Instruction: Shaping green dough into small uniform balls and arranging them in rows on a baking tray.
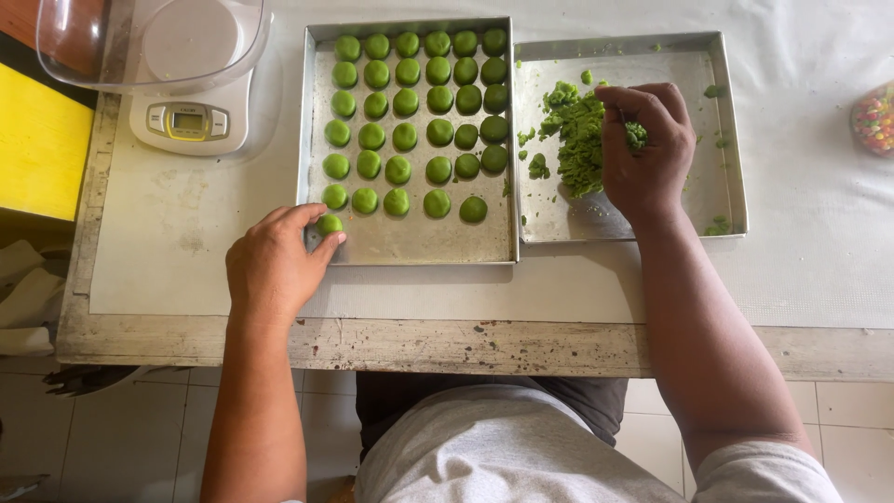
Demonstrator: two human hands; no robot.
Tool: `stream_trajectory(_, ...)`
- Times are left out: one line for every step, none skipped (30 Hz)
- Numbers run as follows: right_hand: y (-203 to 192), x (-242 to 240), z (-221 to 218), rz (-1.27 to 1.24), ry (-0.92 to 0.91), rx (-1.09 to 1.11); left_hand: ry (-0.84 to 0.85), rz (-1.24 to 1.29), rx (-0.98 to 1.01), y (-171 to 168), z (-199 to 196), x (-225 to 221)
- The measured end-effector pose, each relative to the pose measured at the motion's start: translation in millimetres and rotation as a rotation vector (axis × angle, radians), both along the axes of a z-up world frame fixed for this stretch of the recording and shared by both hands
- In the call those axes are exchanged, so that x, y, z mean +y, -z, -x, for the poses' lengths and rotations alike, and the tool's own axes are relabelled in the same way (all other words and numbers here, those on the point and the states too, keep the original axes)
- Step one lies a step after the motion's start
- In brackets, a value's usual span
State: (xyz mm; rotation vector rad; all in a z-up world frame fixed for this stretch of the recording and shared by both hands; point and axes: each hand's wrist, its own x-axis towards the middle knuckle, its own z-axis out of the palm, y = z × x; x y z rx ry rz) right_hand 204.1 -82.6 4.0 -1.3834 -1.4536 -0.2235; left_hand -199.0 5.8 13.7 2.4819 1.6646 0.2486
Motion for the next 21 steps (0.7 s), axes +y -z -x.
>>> stream_trajectory(0,0,0,-0.002,0.003,0.000,0.003,-0.002,0.000,0,-1,0)
stream_trajectory(1,0,0,-0.002,0.003,0.005,0.007,-0.023,-0.001,0,-2,0)
stream_trajectory(1,1,0,-0.001,0.003,0.011,0.010,-0.044,-0.002,-1,-2,0)
stream_trajectory(2,1,-1,-0.002,0.003,0.012,0.011,-0.045,-0.002,-1,-2,0)
stream_trajectory(2,2,-1,-0.012,-0.003,0.005,0.004,-0.039,0.015,-1,-2,0)
stream_trajectory(3,2,-2,-0.022,-0.009,-0.002,-0.002,-0.032,0.031,-1,-3,0)
stream_trajectory(4,1,-5,-0.022,-0.007,-0.002,0.000,-0.033,0.031,-3,-4,-1)
stream_trajectory(5,1,-8,-0.018,0.042,-0.096,-0.013,-0.046,0.035,-5,-5,-1)
stream_trajectory(6,1,-12,-0.012,0.091,-0.190,-0.026,-0.058,0.039,-7,-6,-1)
stream_trajectory(1,-1,-14,-0.015,0.093,-0.191,-0.025,-0.061,0.038,-13,-11,-3)
stream_trajectory(-4,-3,-16,0.094,0.151,-0.284,0.008,-0.121,-0.039,-18,-17,-5)
stream_trajectory(-9,-6,-18,0.204,0.208,-0.376,0.041,-0.179,-0.116,-23,-22,-7)
stream_trajectory(-10,-7,-21,0.203,0.208,-0.376,0.041,-0.181,-0.116,-25,-31,-7)
stream_trajectory(-10,-9,-25,0.390,0.198,-0.342,0.151,-0.246,-0.213,-27,-41,-7)
stream_trajectory(-11,-10,-29,0.576,0.183,-0.307,0.261,-0.312,-0.309,-29,-50,-7)
stream_trajectory(-10,-12,-28,0.575,0.185,-0.309,0.262,-0.313,-0.311,-29,-63,-6)
stream_trajectory(-10,-14,-28,0.532,0.193,-0.290,0.316,-0.294,-0.416,-29,-75,-4)
stream_trajectory(-9,-16,-29,0.491,0.201,-0.273,0.371,-0.271,-0.522,-29,-88,-3)
stream_trajectory(-9,-18,-33,0.492,0.204,-0.276,0.373,-0.270,-0.525,-29,-102,-2)
stream_trajectory(-9,-17,-37,0.511,0.183,-0.243,0.457,-0.296,-0.571,-30,-115,-1)
stream_trajectory(-10,-17,-41,0.530,0.162,-0.210,0.542,-0.321,-0.616,-31,-128,1)
